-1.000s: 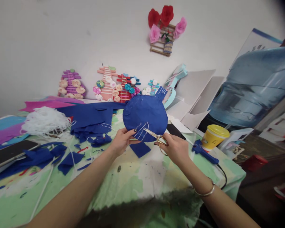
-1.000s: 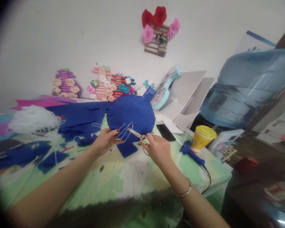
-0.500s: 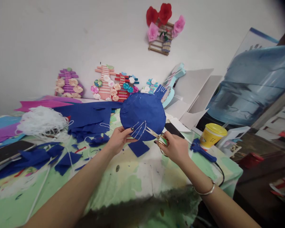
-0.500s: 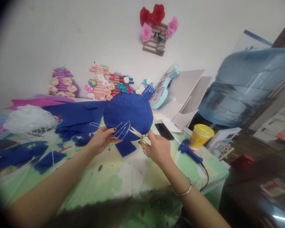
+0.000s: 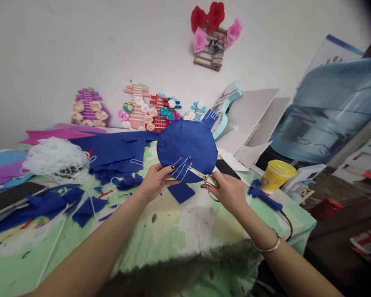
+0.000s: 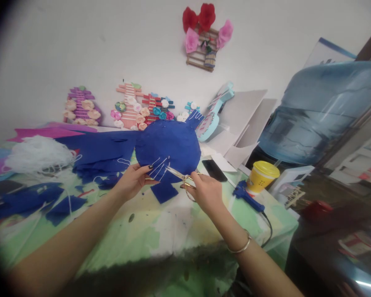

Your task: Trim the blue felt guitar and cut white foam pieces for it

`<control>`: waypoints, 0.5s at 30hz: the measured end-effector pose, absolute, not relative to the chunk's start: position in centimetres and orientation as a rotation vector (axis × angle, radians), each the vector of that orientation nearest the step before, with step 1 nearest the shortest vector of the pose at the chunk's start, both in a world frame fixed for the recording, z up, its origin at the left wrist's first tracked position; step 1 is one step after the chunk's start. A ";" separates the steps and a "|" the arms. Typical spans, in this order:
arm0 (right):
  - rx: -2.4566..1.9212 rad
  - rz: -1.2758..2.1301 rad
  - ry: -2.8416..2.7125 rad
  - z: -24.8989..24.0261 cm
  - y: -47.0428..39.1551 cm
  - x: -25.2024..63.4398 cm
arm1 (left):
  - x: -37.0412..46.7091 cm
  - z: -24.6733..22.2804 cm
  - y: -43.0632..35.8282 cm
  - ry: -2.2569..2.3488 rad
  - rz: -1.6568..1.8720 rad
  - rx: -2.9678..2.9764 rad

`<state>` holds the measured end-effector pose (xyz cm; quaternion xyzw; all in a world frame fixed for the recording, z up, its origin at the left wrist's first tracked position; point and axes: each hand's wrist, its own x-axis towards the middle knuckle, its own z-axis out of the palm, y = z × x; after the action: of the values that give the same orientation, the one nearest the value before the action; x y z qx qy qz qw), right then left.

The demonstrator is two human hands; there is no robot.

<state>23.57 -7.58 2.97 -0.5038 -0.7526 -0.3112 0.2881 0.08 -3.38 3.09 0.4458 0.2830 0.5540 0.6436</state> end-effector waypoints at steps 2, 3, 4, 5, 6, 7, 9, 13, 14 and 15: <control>-1.342 -0.818 -2.013 3.0 -7.6 23.6 | 0.1 3.1 -3.4 0.653 1.262 1.022; -1.338 -0.812 -2.015 3.0 -7.6 23.6 | 0.1 3.1 -3.4 0.657 1.262 1.023; -1.333 -0.809 -2.014 3.0 -7.6 23.6 | 0.1 3.1 -3.5 0.659 1.261 1.022; -1.328 -0.807 -2.012 2.9 -7.6 23.6 | 0.1 3.1 -3.5 0.661 1.261 1.019; -1.324 -0.809 -2.009 2.9 -7.6 23.6 | 0.1 3.1 -3.5 0.662 1.262 1.015; -1.323 -0.812 -2.006 2.9 -7.6 23.6 | 0.1 3.1 -3.5 0.662 1.264 1.010; -1.329 -0.821 -1.993 2.9 -7.6 23.6 | 0.1 3.0 -3.4 0.659 1.263 1.001; -1.303 -0.830 -1.981 2.9 -7.5 23.6 | 0.1 3.1 -3.4 0.649 1.255 1.000; -1.292 -0.825 -1.971 2.8 -7.5 23.7 | 0.1 3.1 -3.4 0.647 1.254 1.000; -1.284 -0.811 -1.955 2.8 -7.5 23.7 | 0.1 3.1 -3.4 0.643 1.257 0.998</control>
<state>23.66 -7.53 2.82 -0.4903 -0.7463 -0.3096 0.3269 0.09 -3.44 3.13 0.4393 0.2829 0.5530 0.6490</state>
